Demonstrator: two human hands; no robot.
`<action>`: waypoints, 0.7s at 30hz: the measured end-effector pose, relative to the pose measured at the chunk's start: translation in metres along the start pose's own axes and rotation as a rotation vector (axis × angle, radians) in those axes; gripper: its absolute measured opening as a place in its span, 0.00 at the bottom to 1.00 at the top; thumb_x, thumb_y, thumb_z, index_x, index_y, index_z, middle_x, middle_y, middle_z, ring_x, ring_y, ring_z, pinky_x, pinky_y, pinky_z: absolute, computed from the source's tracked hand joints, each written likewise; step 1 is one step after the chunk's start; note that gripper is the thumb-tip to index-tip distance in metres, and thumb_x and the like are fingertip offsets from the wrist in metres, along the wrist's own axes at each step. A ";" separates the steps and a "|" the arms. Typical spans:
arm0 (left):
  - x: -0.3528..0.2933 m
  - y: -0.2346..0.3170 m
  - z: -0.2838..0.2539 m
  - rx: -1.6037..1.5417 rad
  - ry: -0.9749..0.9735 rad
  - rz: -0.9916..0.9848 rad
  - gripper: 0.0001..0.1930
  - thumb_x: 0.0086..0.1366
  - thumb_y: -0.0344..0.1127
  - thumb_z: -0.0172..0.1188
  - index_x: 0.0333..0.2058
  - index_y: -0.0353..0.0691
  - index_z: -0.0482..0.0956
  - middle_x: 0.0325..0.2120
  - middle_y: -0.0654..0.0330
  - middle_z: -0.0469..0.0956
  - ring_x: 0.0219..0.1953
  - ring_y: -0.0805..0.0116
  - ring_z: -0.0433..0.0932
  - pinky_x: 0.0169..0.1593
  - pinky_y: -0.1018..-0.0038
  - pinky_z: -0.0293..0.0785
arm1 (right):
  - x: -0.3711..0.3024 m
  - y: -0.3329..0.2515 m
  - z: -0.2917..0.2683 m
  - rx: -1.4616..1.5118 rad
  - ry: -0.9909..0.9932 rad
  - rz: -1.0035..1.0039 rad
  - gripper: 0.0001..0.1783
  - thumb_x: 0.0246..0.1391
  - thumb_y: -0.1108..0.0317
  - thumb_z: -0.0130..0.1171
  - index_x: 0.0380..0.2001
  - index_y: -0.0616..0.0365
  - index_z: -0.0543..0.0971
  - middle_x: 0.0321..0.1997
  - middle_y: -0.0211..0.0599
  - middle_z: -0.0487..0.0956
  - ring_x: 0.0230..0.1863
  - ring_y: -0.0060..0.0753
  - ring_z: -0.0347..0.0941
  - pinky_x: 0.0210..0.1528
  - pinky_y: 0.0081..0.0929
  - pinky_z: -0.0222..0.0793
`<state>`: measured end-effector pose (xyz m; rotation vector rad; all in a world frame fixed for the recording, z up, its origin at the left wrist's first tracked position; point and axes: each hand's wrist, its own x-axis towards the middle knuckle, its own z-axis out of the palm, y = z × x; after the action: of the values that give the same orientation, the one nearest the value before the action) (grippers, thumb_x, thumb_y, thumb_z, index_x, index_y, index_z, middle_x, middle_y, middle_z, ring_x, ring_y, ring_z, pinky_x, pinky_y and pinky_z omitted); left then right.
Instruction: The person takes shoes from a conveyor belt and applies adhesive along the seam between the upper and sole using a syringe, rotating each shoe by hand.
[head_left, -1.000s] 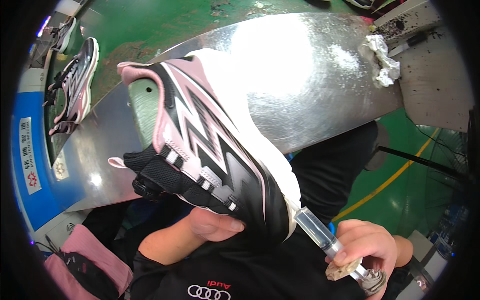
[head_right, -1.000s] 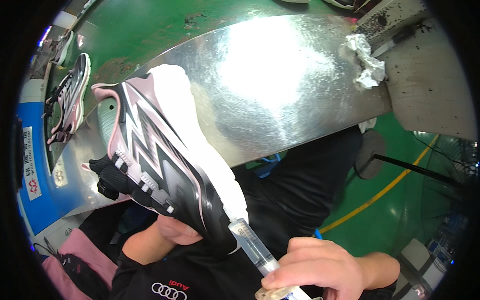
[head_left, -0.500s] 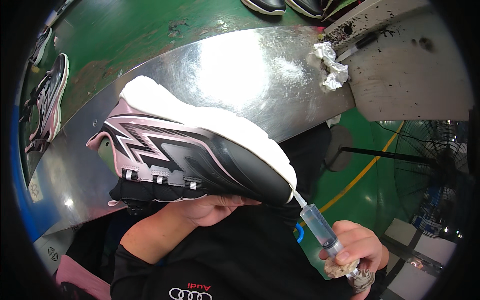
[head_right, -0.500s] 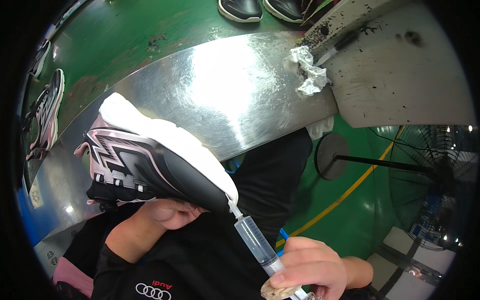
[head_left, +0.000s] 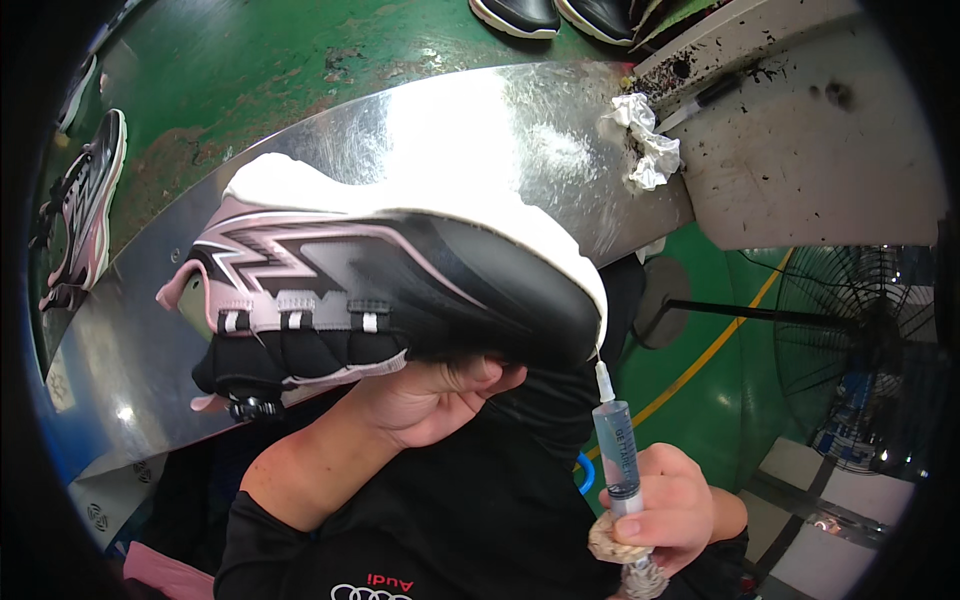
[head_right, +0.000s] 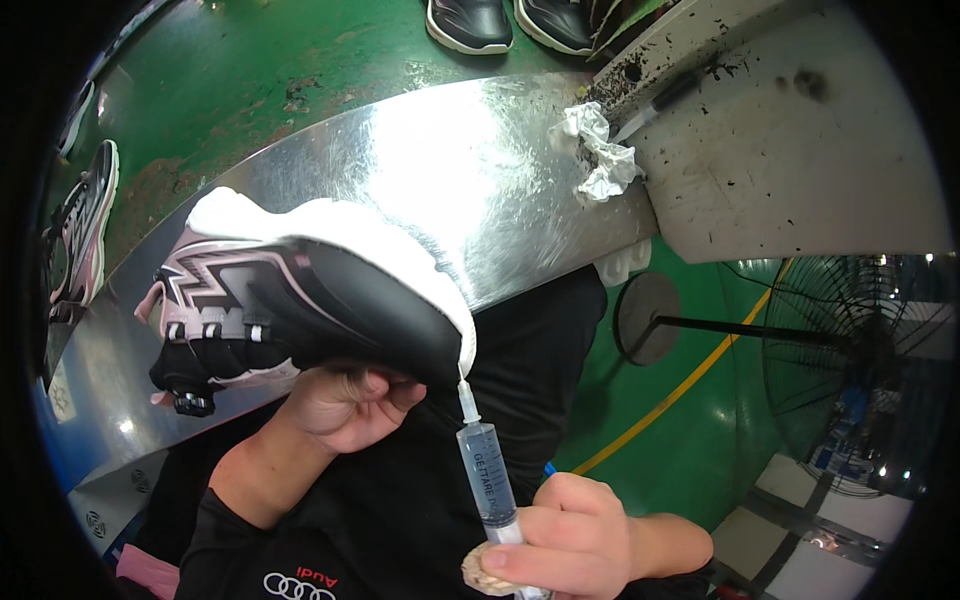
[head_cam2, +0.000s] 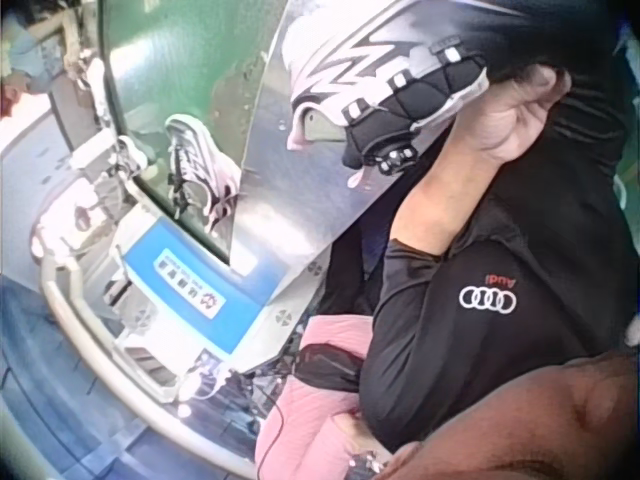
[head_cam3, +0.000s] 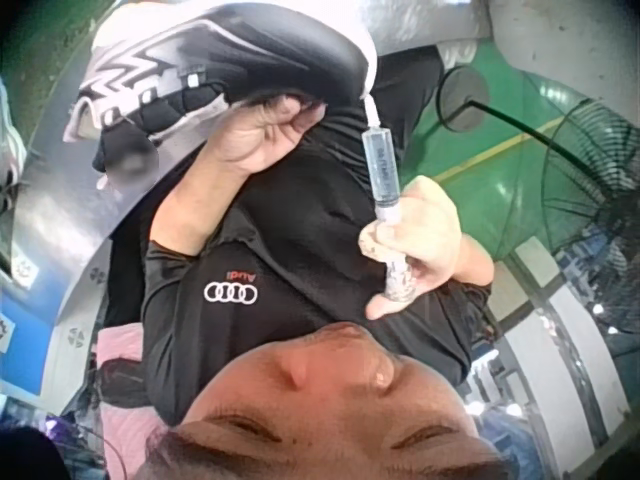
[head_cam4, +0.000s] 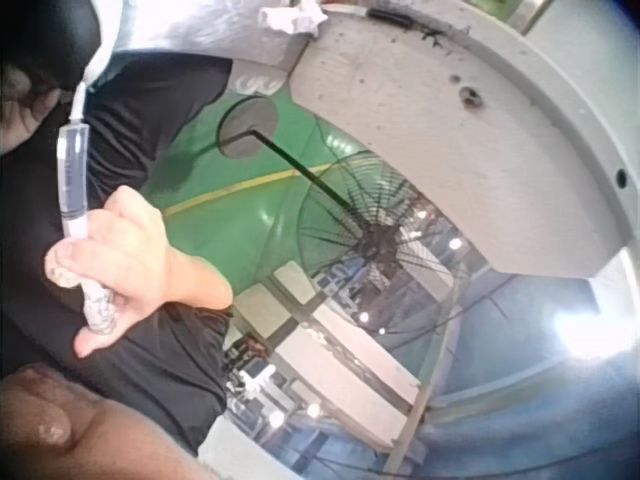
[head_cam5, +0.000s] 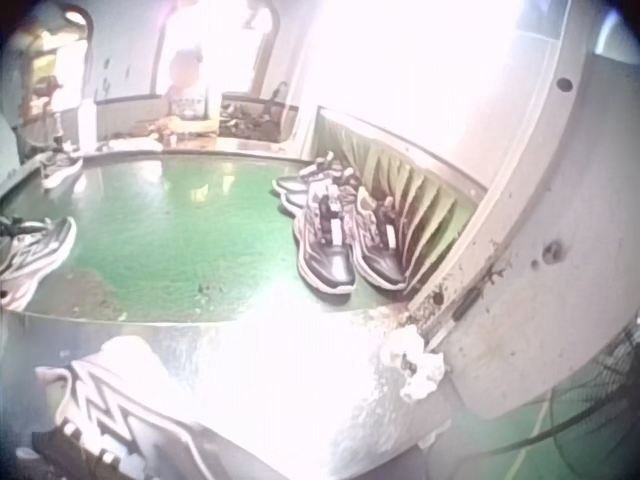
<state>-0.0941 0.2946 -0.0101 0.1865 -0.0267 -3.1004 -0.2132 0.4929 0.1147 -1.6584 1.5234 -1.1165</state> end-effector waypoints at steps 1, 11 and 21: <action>0.002 0.000 0.002 0.008 -0.020 0.022 0.13 0.58 0.23 0.57 0.42 0.41 0.77 0.41 0.62 0.78 0.47 0.70 0.75 0.55 0.70 0.68 | 0.001 0.000 0.003 -0.084 0.040 -0.014 0.36 0.34 0.45 0.70 0.44 0.53 0.71 0.33 0.35 0.74 0.27 0.33 0.68 0.27 0.25 0.58; 0.007 -0.001 0.014 0.001 -0.096 0.059 0.22 0.62 0.32 0.54 0.54 0.32 0.65 0.49 0.44 0.70 0.55 0.51 0.67 0.50 0.71 0.76 | 0.018 0.017 0.035 -0.452 0.184 -0.186 0.37 0.29 0.43 0.72 0.40 0.54 0.72 0.31 0.28 0.70 0.24 0.26 0.62 0.23 0.19 0.53; 0.003 -0.001 0.022 0.012 -0.054 0.098 0.21 0.63 0.33 0.54 0.54 0.33 0.64 0.50 0.44 0.69 0.53 0.49 0.69 0.47 0.71 0.78 | 0.014 0.030 0.044 -0.609 0.264 -0.253 0.23 0.39 0.49 0.67 0.37 0.48 0.76 0.28 0.26 0.74 0.19 0.21 0.53 0.19 0.16 0.47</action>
<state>-0.0998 0.2961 0.0109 0.0990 -0.0547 -3.0079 -0.1887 0.4702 0.0714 -2.2254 2.0066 -1.0967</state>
